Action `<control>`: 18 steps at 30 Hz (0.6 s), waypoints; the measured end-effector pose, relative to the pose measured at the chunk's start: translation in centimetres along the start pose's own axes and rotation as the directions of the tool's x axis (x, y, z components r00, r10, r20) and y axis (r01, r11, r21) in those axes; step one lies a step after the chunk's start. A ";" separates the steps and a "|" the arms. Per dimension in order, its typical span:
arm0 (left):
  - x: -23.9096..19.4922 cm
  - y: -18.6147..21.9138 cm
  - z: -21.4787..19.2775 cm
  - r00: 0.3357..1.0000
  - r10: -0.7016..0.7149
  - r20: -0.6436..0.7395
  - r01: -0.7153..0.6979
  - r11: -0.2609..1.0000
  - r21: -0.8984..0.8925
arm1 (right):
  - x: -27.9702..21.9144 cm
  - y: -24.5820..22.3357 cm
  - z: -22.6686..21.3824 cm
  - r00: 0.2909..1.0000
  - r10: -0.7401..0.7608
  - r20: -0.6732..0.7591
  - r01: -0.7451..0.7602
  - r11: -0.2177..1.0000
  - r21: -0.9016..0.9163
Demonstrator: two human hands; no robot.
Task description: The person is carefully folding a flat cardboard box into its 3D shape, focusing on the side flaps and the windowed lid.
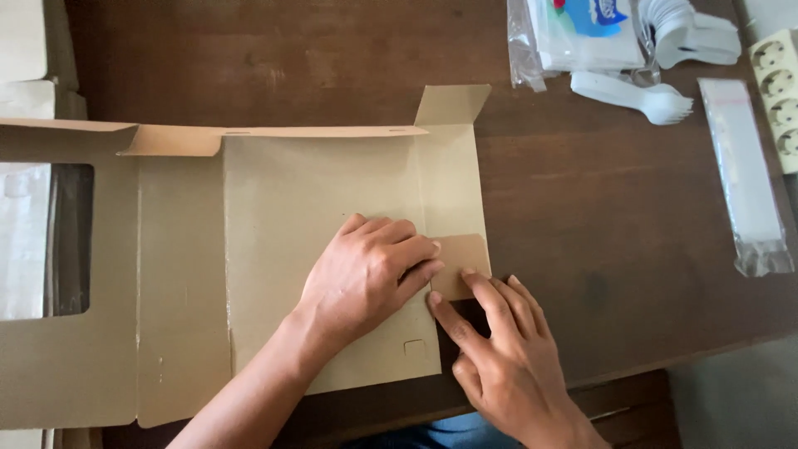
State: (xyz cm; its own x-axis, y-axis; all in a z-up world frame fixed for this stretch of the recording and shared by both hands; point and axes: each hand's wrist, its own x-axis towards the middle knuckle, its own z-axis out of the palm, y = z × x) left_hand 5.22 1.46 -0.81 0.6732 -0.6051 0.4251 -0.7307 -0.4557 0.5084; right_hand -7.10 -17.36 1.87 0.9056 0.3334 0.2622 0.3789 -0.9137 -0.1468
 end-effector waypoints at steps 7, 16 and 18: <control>0.2 0.0 -0.2 1.000 -0.002 0.030 0.003 1.000 -0.001 | 0.0 1.5 -0.3 0.997 -0.078 0.021 0.079 0.995 -0.055; 0.3 0.2 -0.4 1.000 0.002 0.019 -0.002 1.000 0.009 | -1.1 3.8 -0.7 0.996 -0.087 -0.017 0.086 0.995 -0.056; 0.3 0.2 -0.4 1.000 0.002 0.028 -0.002 1.000 0.005 | -1.6 4.3 -0.9 0.997 -0.079 -0.016 0.078 0.995 -0.068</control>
State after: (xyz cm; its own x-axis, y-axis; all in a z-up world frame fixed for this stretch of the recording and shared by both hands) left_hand 5.33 1.40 -0.26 0.6685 -0.6241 0.4045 -0.7324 -0.4578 0.5040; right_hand -7.08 -22.00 1.67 0.8695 0.4013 0.2881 0.4346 -0.8986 -0.0601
